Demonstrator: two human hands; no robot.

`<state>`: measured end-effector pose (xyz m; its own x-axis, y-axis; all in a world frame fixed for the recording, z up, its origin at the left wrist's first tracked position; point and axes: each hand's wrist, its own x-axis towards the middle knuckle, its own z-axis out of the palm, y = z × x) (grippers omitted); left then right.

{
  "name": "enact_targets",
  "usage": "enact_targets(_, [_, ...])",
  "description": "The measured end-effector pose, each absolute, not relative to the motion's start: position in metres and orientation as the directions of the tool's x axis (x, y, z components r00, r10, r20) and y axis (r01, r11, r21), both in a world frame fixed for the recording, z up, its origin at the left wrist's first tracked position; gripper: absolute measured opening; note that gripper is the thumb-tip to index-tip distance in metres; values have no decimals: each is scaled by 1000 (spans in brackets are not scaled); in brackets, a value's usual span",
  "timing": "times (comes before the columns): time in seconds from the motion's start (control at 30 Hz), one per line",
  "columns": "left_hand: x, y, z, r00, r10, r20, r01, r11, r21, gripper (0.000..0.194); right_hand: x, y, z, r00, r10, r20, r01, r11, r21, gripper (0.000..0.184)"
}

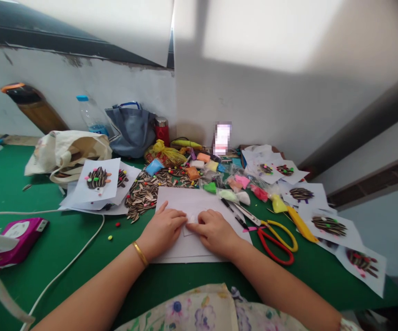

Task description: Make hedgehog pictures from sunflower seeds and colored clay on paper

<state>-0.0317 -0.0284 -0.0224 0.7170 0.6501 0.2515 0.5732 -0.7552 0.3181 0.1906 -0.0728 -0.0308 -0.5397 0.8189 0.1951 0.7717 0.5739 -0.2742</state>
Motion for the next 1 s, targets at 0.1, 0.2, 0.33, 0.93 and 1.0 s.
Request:
enact_targets(0.1, [-32,-29,-23,714,652,254,576,-754,315,29,191,-72,-33,-528,820,220,751,572,-330,48])
enact_targets(0.2, [-32,-30,-22,715,649,260,576,-758,307,33,196,-68,-36,-448,850,275,718,526,-456,53])
enact_targets(0.33, [-31,-34,-18,730,643,233,586,-764,270,32,202,-63,-39,-354,894,274,719,448,-531,52])
enact_targets(0.93, [-20,-39,-21,690,676,259,655,-735,175,52,204,-63,-32,-337,893,299,703,450,-551,45])
enact_targets(1.0, [-21,-37,-24,683,688,245,663,-725,186,53,212,-60,-27,-303,896,324,726,437,-531,38])
